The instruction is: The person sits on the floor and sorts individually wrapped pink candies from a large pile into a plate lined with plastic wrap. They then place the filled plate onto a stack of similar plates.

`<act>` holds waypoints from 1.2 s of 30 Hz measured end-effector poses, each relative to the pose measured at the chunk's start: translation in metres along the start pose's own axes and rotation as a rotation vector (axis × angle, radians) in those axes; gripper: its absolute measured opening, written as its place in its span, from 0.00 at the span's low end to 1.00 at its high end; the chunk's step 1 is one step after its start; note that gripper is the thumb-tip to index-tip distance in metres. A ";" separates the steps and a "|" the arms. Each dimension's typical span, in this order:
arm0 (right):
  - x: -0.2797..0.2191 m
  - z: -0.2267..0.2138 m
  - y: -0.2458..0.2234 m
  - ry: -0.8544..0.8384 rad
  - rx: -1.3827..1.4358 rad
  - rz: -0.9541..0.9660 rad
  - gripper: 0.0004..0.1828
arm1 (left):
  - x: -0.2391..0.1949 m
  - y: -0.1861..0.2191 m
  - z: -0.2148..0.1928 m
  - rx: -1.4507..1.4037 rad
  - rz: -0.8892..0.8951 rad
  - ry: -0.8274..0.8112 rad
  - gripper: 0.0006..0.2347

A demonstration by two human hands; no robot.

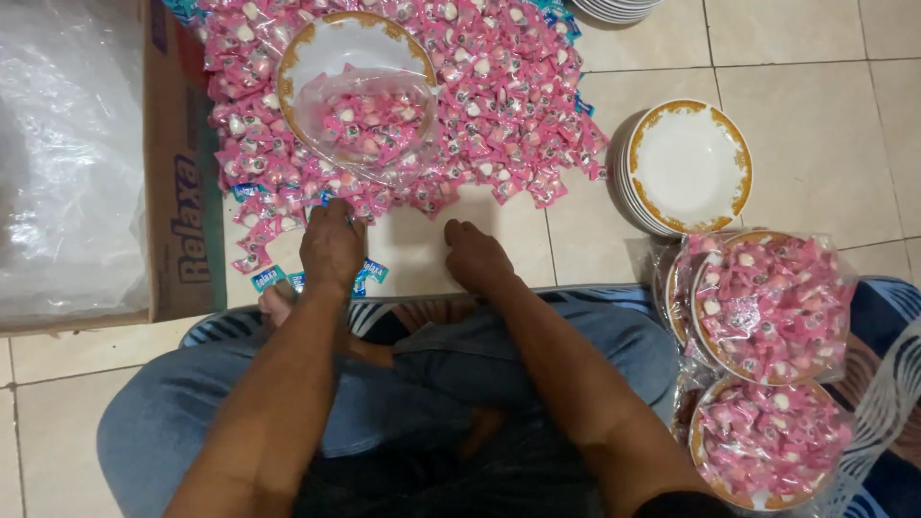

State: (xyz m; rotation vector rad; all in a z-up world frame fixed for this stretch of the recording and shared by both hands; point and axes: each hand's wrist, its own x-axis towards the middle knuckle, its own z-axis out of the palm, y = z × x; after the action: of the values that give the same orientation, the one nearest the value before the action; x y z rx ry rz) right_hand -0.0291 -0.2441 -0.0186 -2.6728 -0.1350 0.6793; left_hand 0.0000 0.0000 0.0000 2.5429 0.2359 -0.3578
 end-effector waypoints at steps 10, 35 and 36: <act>0.003 -0.039 0.041 0.293 0.330 0.389 0.11 | 0.017 -0.025 0.043 0.217 0.188 -0.147 0.10; 0.017 -0.049 0.126 0.852 0.853 0.572 0.13 | 0.045 -0.092 0.015 0.247 -0.209 -0.043 0.16; 0.019 -0.047 0.144 0.952 0.772 0.630 0.16 | 0.035 -0.076 0.005 0.271 -0.150 -0.115 0.15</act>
State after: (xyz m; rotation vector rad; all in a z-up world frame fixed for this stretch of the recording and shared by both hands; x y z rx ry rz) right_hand 0.0103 -0.3892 -0.0440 -1.9568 1.0161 -0.3958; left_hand 0.0141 0.0633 -0.0531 2.7654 0.3574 -0.6301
